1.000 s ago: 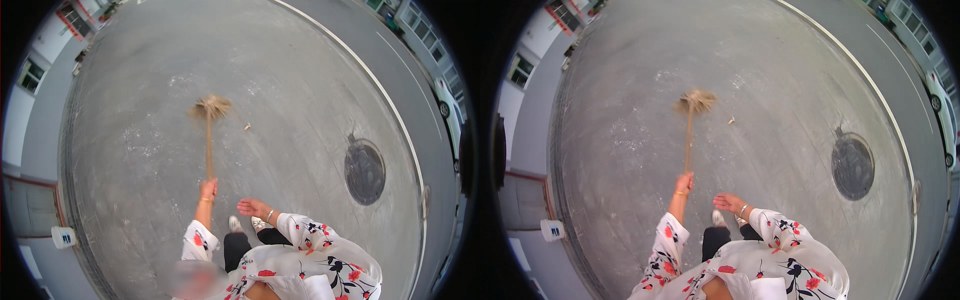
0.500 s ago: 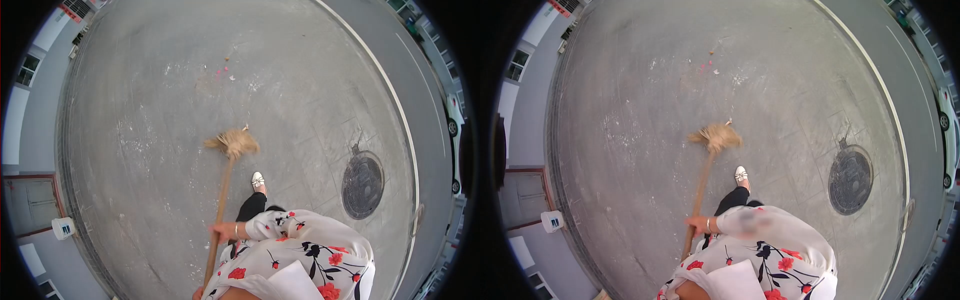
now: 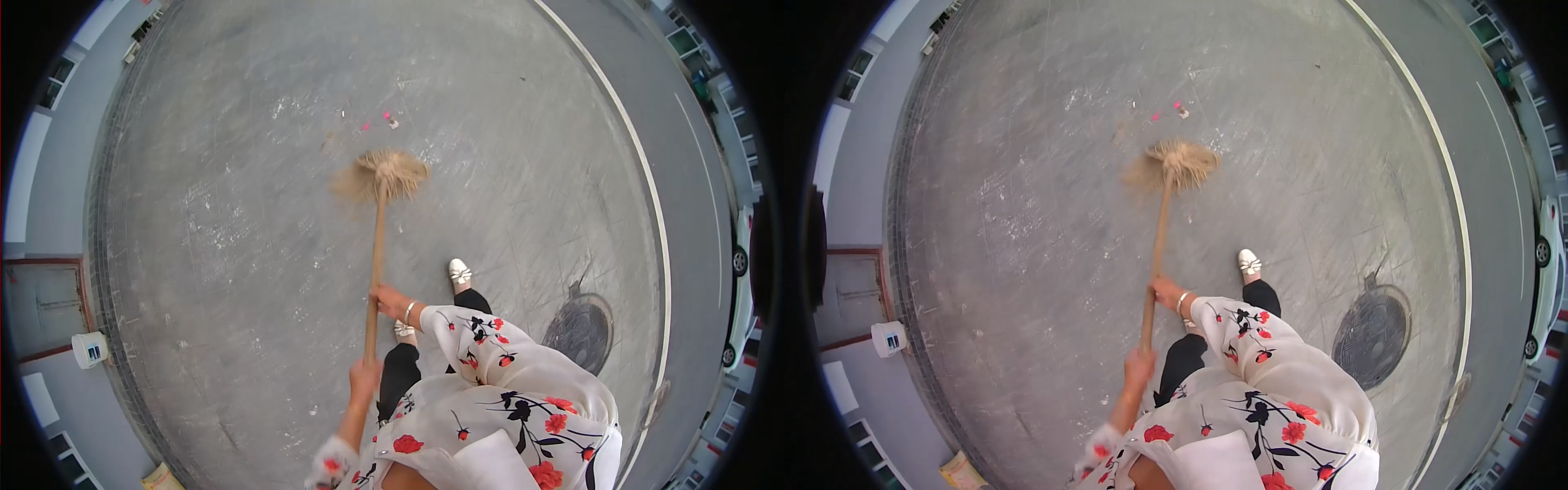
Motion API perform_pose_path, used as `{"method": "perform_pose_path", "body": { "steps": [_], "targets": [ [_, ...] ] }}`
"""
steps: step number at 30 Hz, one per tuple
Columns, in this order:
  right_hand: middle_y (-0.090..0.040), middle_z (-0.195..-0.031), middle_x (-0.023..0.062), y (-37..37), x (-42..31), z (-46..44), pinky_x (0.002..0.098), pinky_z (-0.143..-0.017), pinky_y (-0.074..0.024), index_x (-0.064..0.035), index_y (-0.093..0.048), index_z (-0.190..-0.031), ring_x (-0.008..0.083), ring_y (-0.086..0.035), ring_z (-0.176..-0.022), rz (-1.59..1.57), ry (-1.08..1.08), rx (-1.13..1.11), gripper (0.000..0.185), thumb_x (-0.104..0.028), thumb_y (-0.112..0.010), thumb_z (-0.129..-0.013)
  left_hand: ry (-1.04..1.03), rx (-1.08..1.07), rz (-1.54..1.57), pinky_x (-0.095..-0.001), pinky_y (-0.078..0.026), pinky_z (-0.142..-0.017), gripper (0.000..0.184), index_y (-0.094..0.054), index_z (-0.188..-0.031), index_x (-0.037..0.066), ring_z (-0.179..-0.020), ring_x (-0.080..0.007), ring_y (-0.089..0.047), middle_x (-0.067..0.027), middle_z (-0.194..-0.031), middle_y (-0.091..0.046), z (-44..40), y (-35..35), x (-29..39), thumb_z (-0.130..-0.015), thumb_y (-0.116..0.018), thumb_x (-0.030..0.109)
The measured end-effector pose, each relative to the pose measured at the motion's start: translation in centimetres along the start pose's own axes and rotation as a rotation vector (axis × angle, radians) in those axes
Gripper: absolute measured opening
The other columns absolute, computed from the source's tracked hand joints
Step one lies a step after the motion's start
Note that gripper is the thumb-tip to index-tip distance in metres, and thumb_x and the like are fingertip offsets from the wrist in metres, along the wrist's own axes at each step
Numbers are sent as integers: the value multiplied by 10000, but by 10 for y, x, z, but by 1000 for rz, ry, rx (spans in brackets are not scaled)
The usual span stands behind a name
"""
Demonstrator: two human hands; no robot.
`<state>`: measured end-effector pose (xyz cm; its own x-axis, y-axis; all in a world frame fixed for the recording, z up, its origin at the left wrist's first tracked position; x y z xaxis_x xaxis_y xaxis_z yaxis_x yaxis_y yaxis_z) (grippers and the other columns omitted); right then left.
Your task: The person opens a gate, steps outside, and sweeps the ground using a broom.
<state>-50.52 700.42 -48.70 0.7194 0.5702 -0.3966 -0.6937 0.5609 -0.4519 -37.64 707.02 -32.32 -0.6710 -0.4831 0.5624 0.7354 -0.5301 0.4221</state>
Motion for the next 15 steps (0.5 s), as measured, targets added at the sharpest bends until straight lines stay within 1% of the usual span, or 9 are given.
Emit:
{"method": "perform_pose_path", "body": {
  "steps": [1, 2, 3, 4, 8, 10, 12, 14, 15],
  "targets": [
    [-475, -786, 44, 2, -23, -9, 362, -620, -413, -60, -422, -930, 189, -464, -735, -20, 27, -63, 207, -117, -470, -737, -77, -12, 107, -232, -299, -335, 159, -489, -624, 31, -369, -78, -389, -7, -460, -436, -44, -18, 23, -663, -548, 174],
    [-475, -786, 44, 7, -44, -11, 362, -620, -413, -60, -422, -930, 189, -464, -735, -16, 25, -66, 207, -117, -470, -737, -96, -11, 308, -219, -247, -312, 114, -476, -652, 63, -341, -61, -331, 32, -473, -396, -73, -35, 66, -687, -535, 154],
    [-478, -799, 47, 3, -80, -8, 359, -632, -410, -57, -413, -947, 184, -460, -767, -12, 89, -119, 222, -128, -467, -744, -105, -74, 375, -212, -244, -312, 97, -469, -657, 62, -342, -55, -320, 33, -474, -386, -107, -56, 102, -690, -525, 134],
    [-482, -812, 50, -1, -111, 0, 355, -645, -408, -53, -404, -963, 178, -456, -800, -21, 152, -169, 236, -139, -465, -752, -137, -53, 364, -209, -243, -312, 85, -468, -666, 57, -346, -55, -321, 30, -477, -385, -128, -66, 141, -692, -516, 122],
    [-492, -823, 56, 21, -206, 33, 344, -630, -418, -49, -405, -958, 169, -477, -783, -90, 128, -173, 235, -142, -474, -754, -252, -51, 317, -202, -244, -311, 47, -465, -691, 51, -354, -55, -329, 25, -487, -383, -114, -88, 229, -692, -493, 89],
    [-514, -820, 67, 20, -229, 47, 326, -621, -444, -42, -413, -925, 171, -511, -777, 55, 103, -190, 203, -162, -468, -769, -151, -11, 199, -207, -265, -334, 118, -480, -745, 38, -387, -54, -365, 18, -514, -418, -92, -77, 198, -694, -511, 140],
    [-519, -771, 62, 9, -230, 36, 344, -594, -445, -44, -433, -877, 176, -518, -725, 4, 65, -226, 166, -159, -472, -763, -52, -13, 296, -209, -265, -330, 69, -467, -720, 47, -384, -55, -367, 22, -498, -397, -29, -64, 174, -698, -503, 101],
    [-515, -669, 60, 2, -196, 0, 370, -536, -441, -49, -464, -772, 191, -519, -614, -92, -74, -246, 101, -145, -482, -745, 65, 28, 259, -206, -260, -326, 96, -476, -725, 47, -363, -51, -349, 18, -483, -399, 31, -48, 136, -676, -535, 105],
    [-508, -617, 63, -1, -171, -15, 379, -505, -437, -52, -474, -715, 200, -514, -556, -129, -171, -246, 85, -134, -487, -734, 68, 58, 83, -223, -315, -369, 121, -487, -717, 37, -405, -75, -397, 2, -506, -433, 67, -36, 155, -658, -557, 117]
  ]
}}
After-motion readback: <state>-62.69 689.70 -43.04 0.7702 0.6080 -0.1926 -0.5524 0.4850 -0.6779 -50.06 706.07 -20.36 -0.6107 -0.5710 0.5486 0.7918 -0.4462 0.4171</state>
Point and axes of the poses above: each hand's wrist, its own z-axis away from the middle knuckle, its own y-axis out of the back of the hand, x = y × z, the point moved 9 cm from there along -z, towards the middle knuckle
